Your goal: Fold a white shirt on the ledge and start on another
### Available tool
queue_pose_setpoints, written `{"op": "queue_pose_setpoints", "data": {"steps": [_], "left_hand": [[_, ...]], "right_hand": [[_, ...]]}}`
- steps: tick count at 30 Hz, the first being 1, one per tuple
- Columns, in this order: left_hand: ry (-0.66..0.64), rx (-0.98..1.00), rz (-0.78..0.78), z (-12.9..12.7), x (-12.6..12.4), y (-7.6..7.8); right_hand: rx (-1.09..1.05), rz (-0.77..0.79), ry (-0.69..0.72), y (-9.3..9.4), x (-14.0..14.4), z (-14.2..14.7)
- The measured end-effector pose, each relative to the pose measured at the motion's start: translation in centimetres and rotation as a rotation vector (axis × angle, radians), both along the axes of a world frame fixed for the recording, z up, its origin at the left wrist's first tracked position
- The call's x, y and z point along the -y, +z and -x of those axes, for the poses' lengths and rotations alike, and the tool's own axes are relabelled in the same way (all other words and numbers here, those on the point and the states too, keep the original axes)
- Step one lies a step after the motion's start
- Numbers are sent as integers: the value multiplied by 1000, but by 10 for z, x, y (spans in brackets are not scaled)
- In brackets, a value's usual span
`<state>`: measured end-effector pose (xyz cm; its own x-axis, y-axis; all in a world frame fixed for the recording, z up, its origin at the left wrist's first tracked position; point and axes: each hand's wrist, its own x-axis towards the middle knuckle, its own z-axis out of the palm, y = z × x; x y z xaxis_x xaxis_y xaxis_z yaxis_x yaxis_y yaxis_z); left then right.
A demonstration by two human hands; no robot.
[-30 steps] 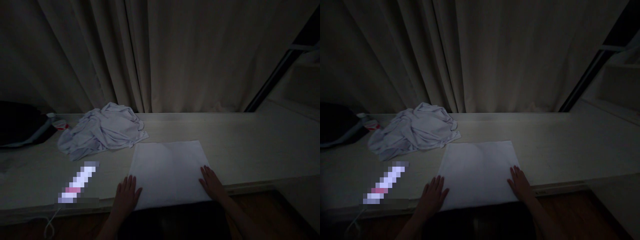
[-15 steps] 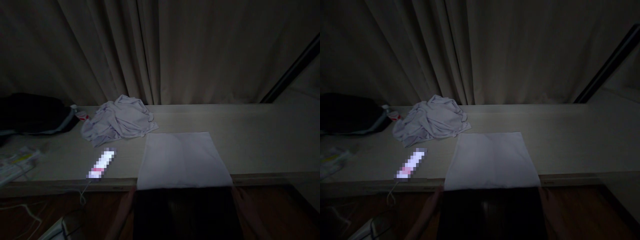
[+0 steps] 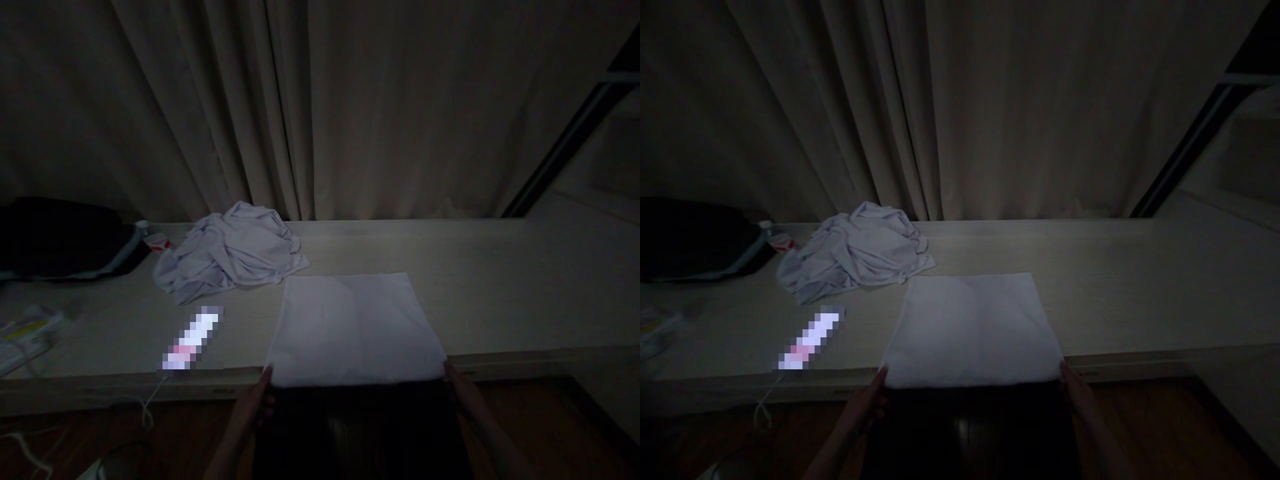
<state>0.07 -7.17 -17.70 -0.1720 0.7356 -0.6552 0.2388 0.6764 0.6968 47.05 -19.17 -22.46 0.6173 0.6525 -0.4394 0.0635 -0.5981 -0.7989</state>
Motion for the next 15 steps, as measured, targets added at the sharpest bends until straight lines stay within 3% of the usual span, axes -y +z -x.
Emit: {"op": "queue_pose_setpoints", "data": {"steps": [3,9,15], "left_hand": [[-1,-17,0,-3,-2,1],[17,10,8,-3,-5,-11],[21,61,-20,-2,-5,-7]], "right_hand": [[-86,33,33,-2,-1,-2],[-135,-27,11,-1,-2,-4],[-207,-68,19,-3,-6,-6]]}}
